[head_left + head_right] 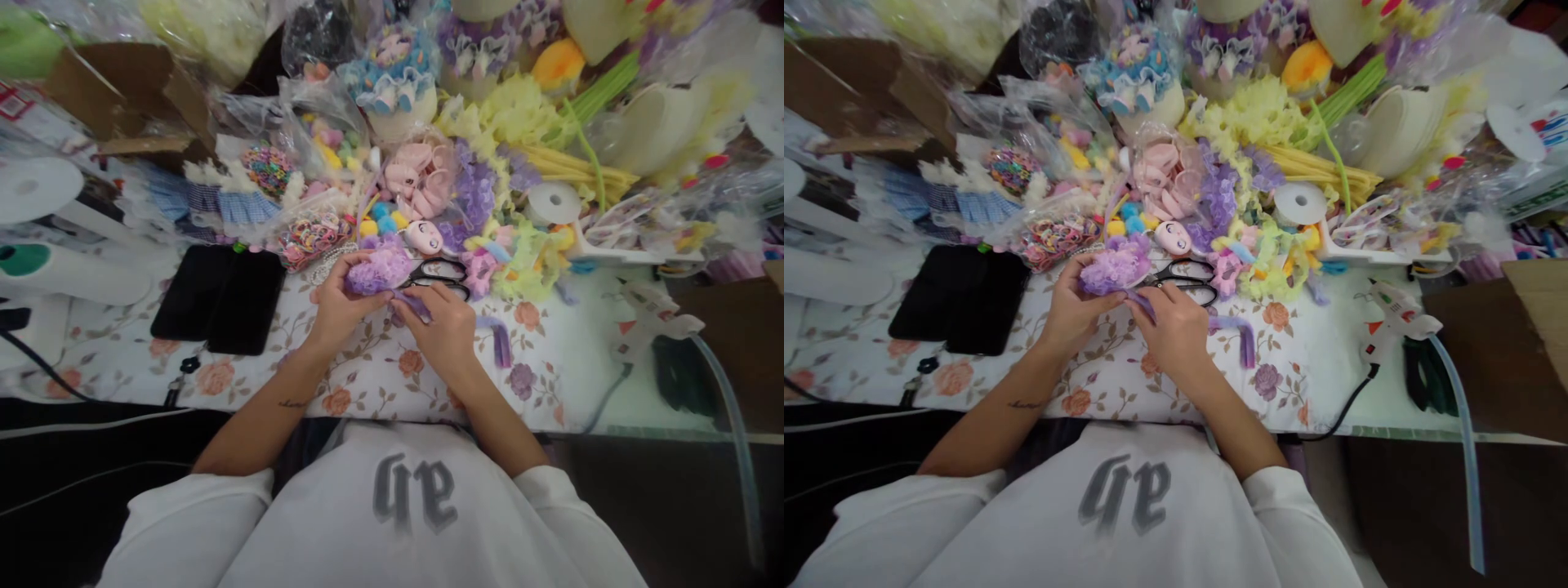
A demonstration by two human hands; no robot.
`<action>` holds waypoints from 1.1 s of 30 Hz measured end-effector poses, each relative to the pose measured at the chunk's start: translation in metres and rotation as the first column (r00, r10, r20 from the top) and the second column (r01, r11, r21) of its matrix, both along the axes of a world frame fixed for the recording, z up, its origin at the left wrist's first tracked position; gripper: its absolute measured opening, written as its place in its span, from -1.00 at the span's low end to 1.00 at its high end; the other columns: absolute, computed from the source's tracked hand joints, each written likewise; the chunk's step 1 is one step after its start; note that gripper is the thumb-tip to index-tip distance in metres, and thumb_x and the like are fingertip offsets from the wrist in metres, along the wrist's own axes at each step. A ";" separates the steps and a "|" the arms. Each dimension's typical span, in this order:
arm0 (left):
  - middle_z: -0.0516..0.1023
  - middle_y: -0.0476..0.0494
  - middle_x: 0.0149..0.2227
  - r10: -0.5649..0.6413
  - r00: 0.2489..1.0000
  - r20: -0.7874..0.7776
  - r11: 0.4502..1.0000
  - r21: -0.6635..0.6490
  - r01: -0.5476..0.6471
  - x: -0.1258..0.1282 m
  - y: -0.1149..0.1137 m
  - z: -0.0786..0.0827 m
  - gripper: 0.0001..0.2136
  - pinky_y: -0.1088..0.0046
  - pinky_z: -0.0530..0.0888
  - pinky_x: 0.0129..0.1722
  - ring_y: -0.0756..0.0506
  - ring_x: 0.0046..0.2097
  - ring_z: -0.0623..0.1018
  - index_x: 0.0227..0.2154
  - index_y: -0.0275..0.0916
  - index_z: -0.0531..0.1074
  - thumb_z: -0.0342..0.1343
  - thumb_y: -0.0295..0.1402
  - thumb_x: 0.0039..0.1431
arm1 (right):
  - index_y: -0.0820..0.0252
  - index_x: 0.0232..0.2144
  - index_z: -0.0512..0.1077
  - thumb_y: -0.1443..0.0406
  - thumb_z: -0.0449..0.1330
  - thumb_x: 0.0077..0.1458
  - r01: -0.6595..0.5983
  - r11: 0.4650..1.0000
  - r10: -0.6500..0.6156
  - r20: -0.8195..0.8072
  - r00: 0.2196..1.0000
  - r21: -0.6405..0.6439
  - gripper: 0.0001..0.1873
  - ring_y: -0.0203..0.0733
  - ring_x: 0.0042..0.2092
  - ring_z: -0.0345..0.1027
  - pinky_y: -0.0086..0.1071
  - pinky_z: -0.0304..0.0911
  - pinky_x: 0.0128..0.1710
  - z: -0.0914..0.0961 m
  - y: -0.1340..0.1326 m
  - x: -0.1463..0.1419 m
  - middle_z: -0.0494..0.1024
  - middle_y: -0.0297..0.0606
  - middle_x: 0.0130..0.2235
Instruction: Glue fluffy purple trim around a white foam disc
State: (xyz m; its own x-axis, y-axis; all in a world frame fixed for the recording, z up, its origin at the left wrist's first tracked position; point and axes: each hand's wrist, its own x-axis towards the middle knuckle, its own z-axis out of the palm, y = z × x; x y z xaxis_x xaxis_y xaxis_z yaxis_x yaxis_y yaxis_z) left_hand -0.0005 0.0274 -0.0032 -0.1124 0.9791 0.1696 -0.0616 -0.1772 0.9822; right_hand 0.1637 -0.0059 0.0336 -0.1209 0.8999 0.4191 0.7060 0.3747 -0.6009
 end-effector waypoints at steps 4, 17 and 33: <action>0.49 -0.09 0.00 -0.050 0.998 0.045 0.999 -0.007 0.051 -0.001 0.001 -0.003 -0.43 0.31 0.45 0.04 -0.17 0.05 0.50 -0.11 -0.13 0.42 0.49 -0.30 -0.25 | 0.12 -0.25 0.59 0.18 0.14 0.25 0.006 1.000 -0.007 0.050 0.999 0.021 -0.76 -0.12 -0.30 0.43 -0.30 0.28 -0.29 0.001 -0.001 0.001 0.53 -0.19 -0.36; 0.48 -0.09 0.03 -0.084 0.993 0.086 0.995 -0.044 0.088 0.000 -0.002 -0.002 -0.44 0.33 0.45 0.04 -0.17 0.06 0.50 -0.12 -0.13 0.40 0.48 -0.37 -0.25 | 0.10 -0.43 0.55 0.26 0.33 0.05 -0.054 0.997 0.035 -0.314 0.949 -0.054 -0.94 0.02 0.15 0.36 -0.06 0.26 0.15 0.002 0.011 0.011 0.49 -0.11 0.10; 0.48 -0.10 0.02 -0.099 0.993 0.062 0.994 -0.039 0.102 0.002 -0.003 -0.001 -0.45 0.32 0.45 0.05 -0.19 0.06 0.49 -0.13 -0.14 0.41 0.48 -0.34 -0.25 | 0.13 -0.48 0.53 0.23 0.32 0.00 -0.193 0.941 0.014 -0.537 0.843 -0.279 -0.89 -0.08 -0.12 0.55 -0.21 0.43 -0.03 0.003 0.014 0.014 0.66 -0.28 -0.19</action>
